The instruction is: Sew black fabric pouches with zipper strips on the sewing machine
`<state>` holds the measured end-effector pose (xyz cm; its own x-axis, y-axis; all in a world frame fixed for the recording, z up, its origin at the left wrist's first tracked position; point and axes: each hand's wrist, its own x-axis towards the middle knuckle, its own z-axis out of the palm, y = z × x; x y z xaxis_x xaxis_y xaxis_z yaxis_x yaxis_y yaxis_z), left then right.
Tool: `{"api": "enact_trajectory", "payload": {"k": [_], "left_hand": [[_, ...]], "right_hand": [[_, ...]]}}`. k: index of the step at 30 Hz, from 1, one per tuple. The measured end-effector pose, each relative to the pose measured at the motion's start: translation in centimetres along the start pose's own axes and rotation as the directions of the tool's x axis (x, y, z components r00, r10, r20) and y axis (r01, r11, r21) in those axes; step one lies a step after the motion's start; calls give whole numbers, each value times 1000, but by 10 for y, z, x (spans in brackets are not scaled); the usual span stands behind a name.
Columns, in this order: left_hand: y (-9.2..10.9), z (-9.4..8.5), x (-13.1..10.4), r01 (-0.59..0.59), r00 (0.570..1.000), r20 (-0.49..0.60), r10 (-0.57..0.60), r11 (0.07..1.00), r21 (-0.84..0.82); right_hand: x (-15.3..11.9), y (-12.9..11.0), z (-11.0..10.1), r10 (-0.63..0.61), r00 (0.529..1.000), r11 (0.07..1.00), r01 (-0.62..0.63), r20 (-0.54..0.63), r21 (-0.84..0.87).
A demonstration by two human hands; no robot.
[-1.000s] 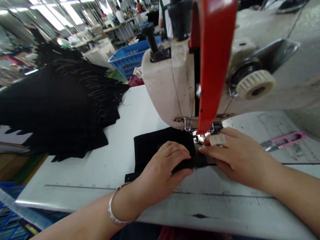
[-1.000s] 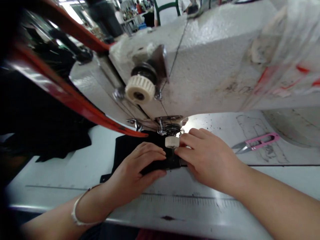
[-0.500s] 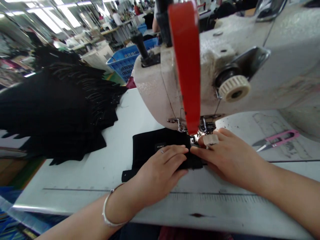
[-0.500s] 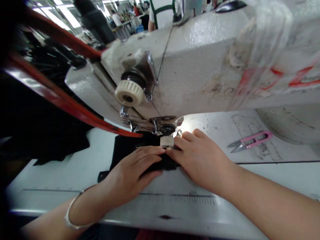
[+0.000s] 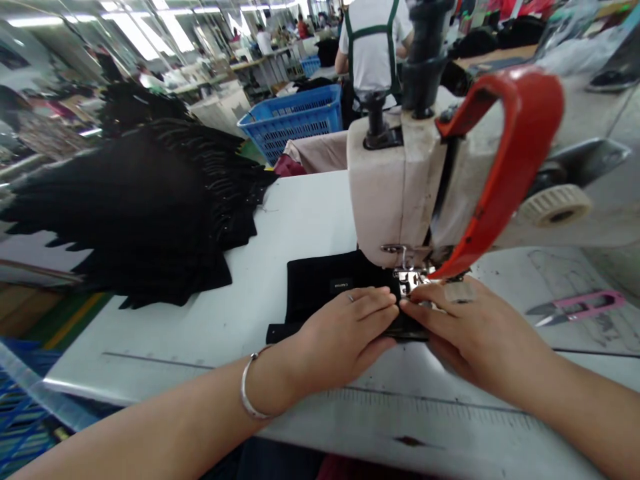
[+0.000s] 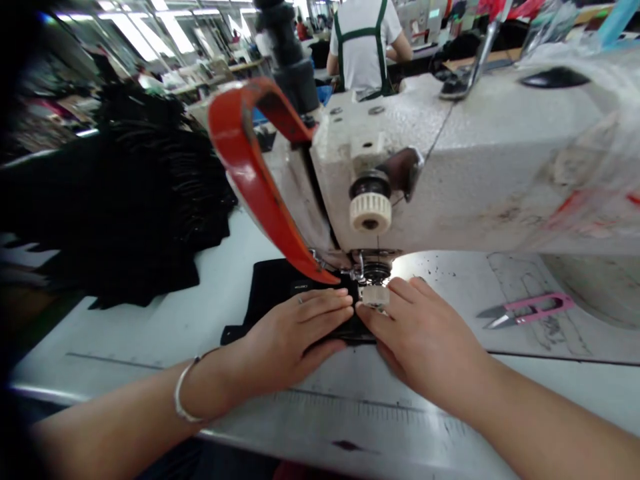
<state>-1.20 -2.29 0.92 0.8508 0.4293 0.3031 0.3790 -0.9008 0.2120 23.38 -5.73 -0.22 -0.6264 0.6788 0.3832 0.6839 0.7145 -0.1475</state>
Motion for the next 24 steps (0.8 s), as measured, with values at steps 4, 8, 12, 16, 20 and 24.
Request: {"api": "enact_trajectory", "payload": {"k": [4, 8, 12, 16, 20, 24], "left_hand": [[-14, 2, 10, -19, 1000, -2, 19, 1000, 12], [-23, 1, 17, 19, 999, 31, -19, 1000, -1], [-28, 2, 19, 31, 999, 34, -30, 999, -15], [-41, 4, 19, 16, 1000, 25, -15, 999, -40], [-69, 0, 20, -114, 993, 1, 114, 987, -110], [-81, -8, 23, -180, 983, -55, 175, 980, -90]], "right_hand": [[4, 2, 0, 56, 998, 998, -55, 23, -35], [6, 4, 4, 78, 997, 997, -77, 11, -29], [5, 5, 5, 88, 996, 996, -88, 1, -10], [4, 4, 1, 127, 989, 992, -125, -72, 31], [5, 8, -2, 221, 964, 973, -228, -145, -30], [5, 12, -5, 218, 970, 969, -228, -106, -93]]}}
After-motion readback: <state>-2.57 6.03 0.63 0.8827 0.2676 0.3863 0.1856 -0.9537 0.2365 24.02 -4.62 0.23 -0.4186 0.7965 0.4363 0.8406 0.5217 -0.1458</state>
